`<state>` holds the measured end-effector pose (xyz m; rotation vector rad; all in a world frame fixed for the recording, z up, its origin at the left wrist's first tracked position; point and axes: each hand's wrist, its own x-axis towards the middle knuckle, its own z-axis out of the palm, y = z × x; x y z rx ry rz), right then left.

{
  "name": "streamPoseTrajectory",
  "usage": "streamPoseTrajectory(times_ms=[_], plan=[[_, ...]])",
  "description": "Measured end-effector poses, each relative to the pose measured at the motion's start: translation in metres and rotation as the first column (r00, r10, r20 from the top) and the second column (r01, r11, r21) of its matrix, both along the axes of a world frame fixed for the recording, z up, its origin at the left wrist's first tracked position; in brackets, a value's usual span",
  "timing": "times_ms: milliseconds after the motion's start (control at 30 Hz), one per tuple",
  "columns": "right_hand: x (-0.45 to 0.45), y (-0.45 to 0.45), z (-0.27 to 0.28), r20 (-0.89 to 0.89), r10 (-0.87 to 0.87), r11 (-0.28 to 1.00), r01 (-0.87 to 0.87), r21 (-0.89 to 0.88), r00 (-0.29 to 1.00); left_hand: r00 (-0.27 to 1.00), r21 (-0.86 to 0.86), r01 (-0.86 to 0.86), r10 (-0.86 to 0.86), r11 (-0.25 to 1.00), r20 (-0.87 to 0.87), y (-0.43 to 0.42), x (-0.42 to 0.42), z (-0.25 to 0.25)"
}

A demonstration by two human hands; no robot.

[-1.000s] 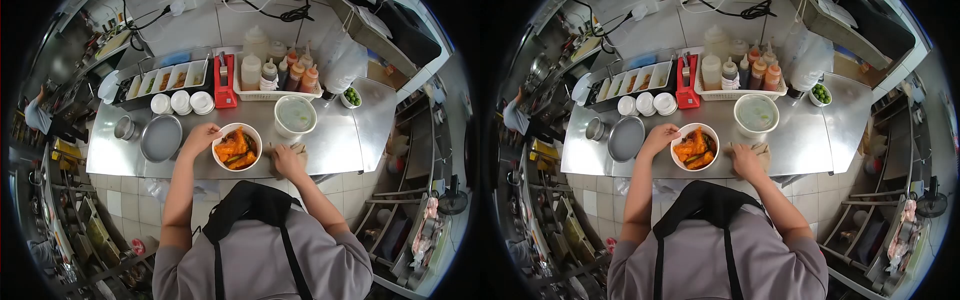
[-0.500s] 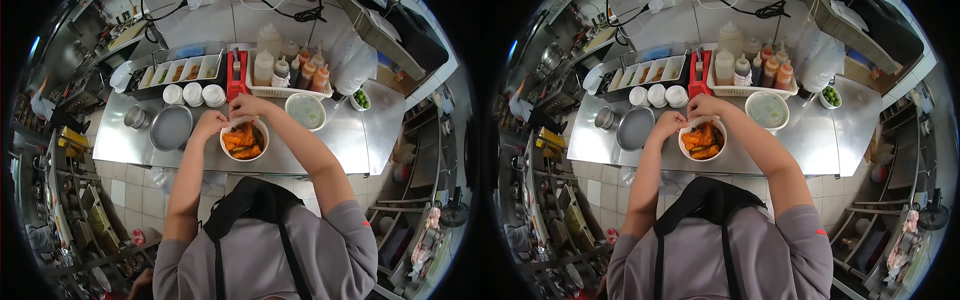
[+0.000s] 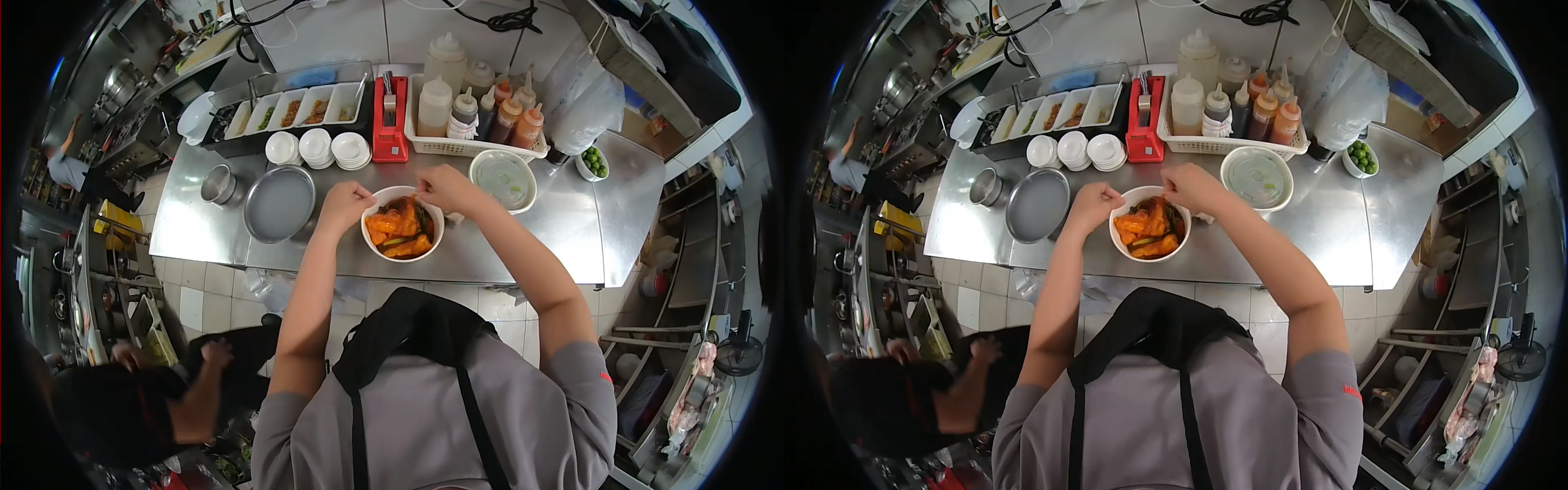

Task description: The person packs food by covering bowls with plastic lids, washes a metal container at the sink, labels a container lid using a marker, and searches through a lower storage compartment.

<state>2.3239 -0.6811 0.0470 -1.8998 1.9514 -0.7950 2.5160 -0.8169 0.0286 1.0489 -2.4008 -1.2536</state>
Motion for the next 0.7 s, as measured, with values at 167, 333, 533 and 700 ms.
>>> streamPoseTrajectory(times_ms=[167,333,533,700], plan=[[0.009,0.03,0.004,0.046,-0.112,0.994,0.113,-0.008,0.993,0.996,0.086,-0.049,0.042,0.995,0.075,0.027,0.015,0.019],[0.005,0.002,-0.002,0.038,0.016,0.999,-0.014,-0.035,0.999,0.966,-0.36,0.257,-0.248,0.897,0.071,0.017,-0.022,0.016],[0.0,-0.007,-0.01,0.12,-0.002,0.998,0.01,-0.068,0.993,0.947,-0.425,0.321,-0.272,0.846,0.173,0.016,-0.041,0.019],[-0.006,0.021,-0.005,0.198,-0.19,0.982,0.182,0.055,0.962,0.992,-0.434,0.123,-0.098,0.893,0.078,0.012,-0.025,0.013]])
